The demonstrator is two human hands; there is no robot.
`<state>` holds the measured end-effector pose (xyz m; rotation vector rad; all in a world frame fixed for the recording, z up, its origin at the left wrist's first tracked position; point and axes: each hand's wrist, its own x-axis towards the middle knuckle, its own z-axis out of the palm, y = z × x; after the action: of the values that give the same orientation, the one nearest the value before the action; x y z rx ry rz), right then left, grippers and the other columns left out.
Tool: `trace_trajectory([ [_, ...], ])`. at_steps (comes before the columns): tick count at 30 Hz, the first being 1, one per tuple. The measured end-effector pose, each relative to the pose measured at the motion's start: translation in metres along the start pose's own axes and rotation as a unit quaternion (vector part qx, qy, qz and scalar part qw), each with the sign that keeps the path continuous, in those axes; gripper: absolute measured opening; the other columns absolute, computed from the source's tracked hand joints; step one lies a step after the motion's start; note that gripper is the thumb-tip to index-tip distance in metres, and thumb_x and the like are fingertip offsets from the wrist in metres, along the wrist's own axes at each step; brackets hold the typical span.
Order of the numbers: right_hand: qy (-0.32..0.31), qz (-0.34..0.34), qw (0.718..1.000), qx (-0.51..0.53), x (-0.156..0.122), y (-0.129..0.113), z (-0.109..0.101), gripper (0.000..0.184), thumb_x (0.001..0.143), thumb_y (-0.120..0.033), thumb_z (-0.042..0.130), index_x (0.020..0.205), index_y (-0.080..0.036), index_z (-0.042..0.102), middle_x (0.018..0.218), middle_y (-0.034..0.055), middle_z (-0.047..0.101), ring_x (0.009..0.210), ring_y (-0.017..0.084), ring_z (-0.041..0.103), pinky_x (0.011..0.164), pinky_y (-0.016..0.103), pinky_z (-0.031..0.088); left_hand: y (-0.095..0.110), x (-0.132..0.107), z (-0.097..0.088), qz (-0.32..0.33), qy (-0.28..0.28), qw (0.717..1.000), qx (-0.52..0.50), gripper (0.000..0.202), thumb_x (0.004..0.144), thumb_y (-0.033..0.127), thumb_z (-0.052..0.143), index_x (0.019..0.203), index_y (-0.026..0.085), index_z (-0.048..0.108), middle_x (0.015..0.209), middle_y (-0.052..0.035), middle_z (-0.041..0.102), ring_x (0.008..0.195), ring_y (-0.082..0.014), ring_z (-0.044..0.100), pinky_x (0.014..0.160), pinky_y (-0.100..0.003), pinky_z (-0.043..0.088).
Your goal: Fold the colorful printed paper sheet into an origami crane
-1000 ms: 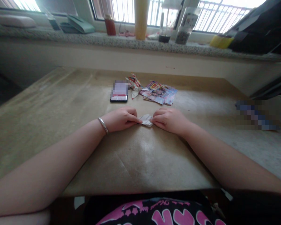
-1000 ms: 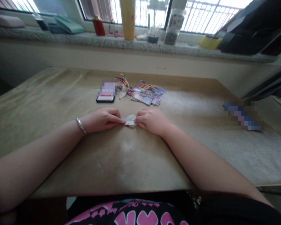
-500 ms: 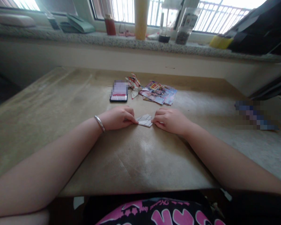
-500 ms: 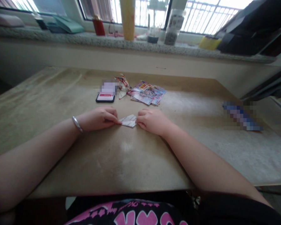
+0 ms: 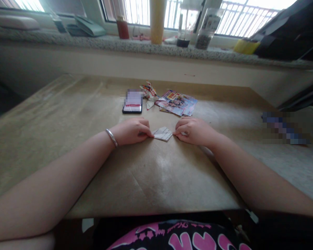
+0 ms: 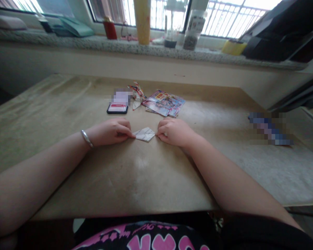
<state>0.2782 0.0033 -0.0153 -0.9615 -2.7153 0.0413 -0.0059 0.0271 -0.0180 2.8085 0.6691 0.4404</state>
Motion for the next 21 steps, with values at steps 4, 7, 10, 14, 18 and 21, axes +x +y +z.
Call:
trace_trajectory([
  [4, 0.023, 0.024, 0.997, 0.067, -0.001, 0.005, 0.004, 0.015, 0.080, -0.020, 0.058, 0.078, -0.020, 0.073, 0.086, 0.0049, 0.070, 0.081, 0.017, 0.062, 0.073, 0.027, 0.044, 0.000, 0.001, 0.001, -0.001, -0.003, 1.000, 0.012, 0.022, 0.083, 0.019, 0.054, 0.086, 0.023, 0.075, 0.082, -0.0033, 0.065, 0.073, -0.0112, 0.057, 0.069, -0.021, 0.044],
  [7, 0.043, 0.087, 0.992, 0.085, 0.002, 0.002, 0.008, 0.015, 0.080, -0.019, 0.056, 0.080, -0.018, 0.071, 0.079, 0.0054, 0.068, 0.076, 0.016, 0.061, 0.071, 0.028, 0.044, -0.001, 0.001, 0.004, 0.000, 0.011, 1.000, 0.025, 0.024, 0.084, 0.017, 0.052, 0.087, 0.023, 0.075, 0.084, -0.0033, 0.064, 0.075, -0.0115, 0.058, 0.070, -0.021, 0.044],
  [10, 0.063, 0.136, 0.986, 0.075, 0.008, -0.009, 0.013, 0.019, 0.085, -0.026, 0.055, 0.089, -0.017, 0.070, 0.083, 0.0066, 0.068, 0.080, 0.018, 0.060, 0.075, 0.030, 0.044, -0.003, 0.002, 0.008, -0.001, 0.042, 0.998, 0.037, 0.026, 0.087, 0.017, 0.049, 0.086, 0.023, 0.074, 0.086, -0.0037, 0.064, 0.076, -0.0114, 0.057, 0.069, -0.022, 0.043],
  [14, 0.056, 0.162, 0.983, 0.064, 0.016, -0.024, 0.018, 0.027, 0.081, -0.037, 0.062, 0.100, -0.018, 0.069, 0.100, 0.0092, 0.065, 0.092, 0.022, 0.058, 0.082, 0.033, 0.044, 0.000, 0.003, 0.011, -0.009, 0.066, 0.994, 0.092, 0.027, 0.089, 0.019, 0.048, 0.088, 0.024, 0.075, 0.086, -0.0040, 0.064, 0.073, -0.0124, 0.056, 0.066, -0.023, 0.042],
  [18, 0.044, 0.235, 0.965, 0.104, 0.022, -0.034, 0.020, 0.020, 0.076, -0.036, 0.067, 0.086, -0.018, 0.067, 0.085, 0.0046, 0.064, 0.075, 0.016, 0.056, 0.065, 0.026, 0.041, 0.008, 0.006, 0.011, -0.052, 0.051, 0.986, 0.148, 0.024, 0.088, 0.021, 0.050, 0.091, 0.023, 0.073, 0.085, -0.0046, 0.066, 0.078, -0.0165, 0.057, 0.068, -0.026, 0.044],
  [21, 0.018, 0.284, 0.946, 0.152, 0.024, -0.036, 0.019, 0.016, 0.075, -0.035, 0.066, 0.075, -0.019, 0.066, 0.073, 0.0013, 0.064, 0.063, 0.012, 0.054, 0.054, 0.024, 0.036, 0.013, 0.009, 0.012, -0.107, 0.066, 0.981, 0.145, 0.023, 0.088, 0.025, 0.051, 0.096, 0.020, 0.072, 0.088, -0.0068, 0.067, 0.083, -0.0194, 0.059, 0.074, -0.031, 0.046],
])
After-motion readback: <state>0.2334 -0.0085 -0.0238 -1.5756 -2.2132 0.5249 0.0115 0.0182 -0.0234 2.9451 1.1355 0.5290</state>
